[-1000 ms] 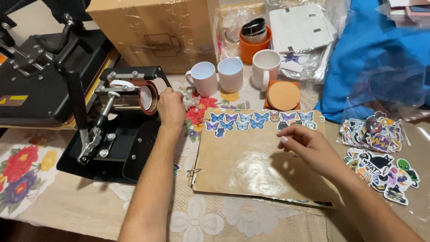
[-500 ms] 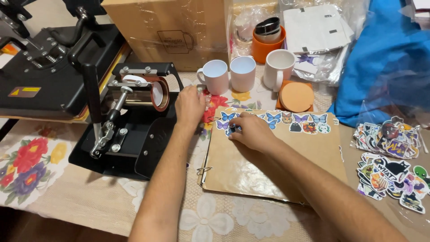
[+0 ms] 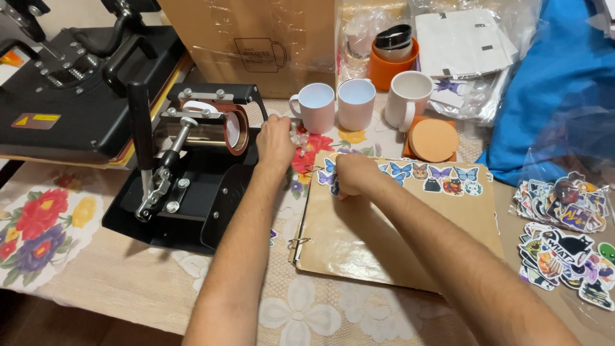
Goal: The person peels the backing off various stickers and places them onto a brown paper sheet. They arrange the stickers in rows, occasionally picking up a smartphone from the table and then returning to the sticker application process.
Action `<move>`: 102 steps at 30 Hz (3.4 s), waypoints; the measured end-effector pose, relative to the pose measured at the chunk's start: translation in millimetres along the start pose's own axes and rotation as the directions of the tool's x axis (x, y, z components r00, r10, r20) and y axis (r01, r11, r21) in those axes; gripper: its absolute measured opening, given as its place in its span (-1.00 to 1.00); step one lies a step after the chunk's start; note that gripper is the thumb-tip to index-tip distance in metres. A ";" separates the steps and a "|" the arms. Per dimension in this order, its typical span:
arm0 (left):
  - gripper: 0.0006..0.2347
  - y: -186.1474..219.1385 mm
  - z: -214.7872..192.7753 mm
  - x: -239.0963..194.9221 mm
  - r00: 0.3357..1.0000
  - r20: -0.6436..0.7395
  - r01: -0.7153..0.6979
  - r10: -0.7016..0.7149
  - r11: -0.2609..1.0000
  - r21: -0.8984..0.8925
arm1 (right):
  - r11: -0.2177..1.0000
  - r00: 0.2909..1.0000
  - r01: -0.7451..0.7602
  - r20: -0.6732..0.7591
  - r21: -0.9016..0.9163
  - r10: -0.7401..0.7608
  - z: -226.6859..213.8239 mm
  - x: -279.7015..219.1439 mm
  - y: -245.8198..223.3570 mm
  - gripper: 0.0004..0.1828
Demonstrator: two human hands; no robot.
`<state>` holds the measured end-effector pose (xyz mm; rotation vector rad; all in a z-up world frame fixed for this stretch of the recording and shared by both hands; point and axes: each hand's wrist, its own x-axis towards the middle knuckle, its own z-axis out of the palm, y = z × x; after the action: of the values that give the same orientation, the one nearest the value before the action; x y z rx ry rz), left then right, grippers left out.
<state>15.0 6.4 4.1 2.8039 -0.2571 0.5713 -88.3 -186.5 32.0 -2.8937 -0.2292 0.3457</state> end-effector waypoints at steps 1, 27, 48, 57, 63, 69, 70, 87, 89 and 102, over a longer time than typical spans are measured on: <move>-0.86 -0.5 0.9 0.8 1.000 0.025 -0.007 0.007 1.000 -0.005 | 1.000 1.000 -0.013 0.024 0.009 0.012 -1.4 -1.4 -0.6 -0.40; -0.69 34.8 -55.0 -29.2 0.960 -0.260 -0.092 0.101 0.995 0.045 | 0.990 1.000 -0.003 -0.031 0.139 0.008 -4.8 -19.9 15.8 -0.82; -0.73 212.6 -39.2 -202.8 0.684 0.672 0.728 0.285 -0.197 -0.657 | 0.708 0.220 0.430 -0.695 -0.561 -0.684 4.6 -224.3 109.6 -0.88; -0.88 199.8 -7.2 -209.7 0.786 0.587 0.616 0.194 -0.328 -0.716 | 0.841 0.279 0.485 -0.870 -0.239 -0.408 10.0 -220.2 100.0 -0.85; -0.81 204.5 -23.7 -210.3 0.772 0.582 0.635 0.254 -0.283 -0.719 | 0.845 0.364 0.531 -0.881 -0.070 -0.302 5.4 -227.3 96.7 -0.85; -0.84 203.2 -21.0 -212.6 0.785 0.518 0.612 0.339 -0.297 -0.733 | 0.862 0.343 0.497 -0.888 -0.105 -0.306 7.4 -223.0 101.3 -0.85; -0.83 202.4 -19.2 -213.2 0.793 0.505 0.598 0.340 -0.280 -0.751 | 0.852 0.307 0.500 -0.889 -0.152 -0.338 8.2 -221.0 100.8 -0.83; -0.76 209.7 -28.9 -219.7 0.816 0.487 0.533 0.312 -0.080 -0.842 | 0.872 0.379 0.480 -0.873 -0.098 -0.306 27.8 -212.3 110.8 -0.83; -0.76 210.3 -29.8 -219.9 0.815 0.505 0.514 0.282 0.049 -0.857 | 0.879 0.376 0.454 -0.864 -0.144 -0.335 27.2 -211.4 110.7 -0.86; -0.82 215.6 -33.7 -221.6 0.800 0.570 0.578 0.186 0.013 -0.816 | 0.888 0.649 0.372 -0.759 0.269 -0.041 49.4 -212.4 117.4 -0.83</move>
<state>-246.3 -161.9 -7.5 1.3290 -0.1874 -0.4821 -289.5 -328.0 3.4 -2.3026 -0.3012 -0.7496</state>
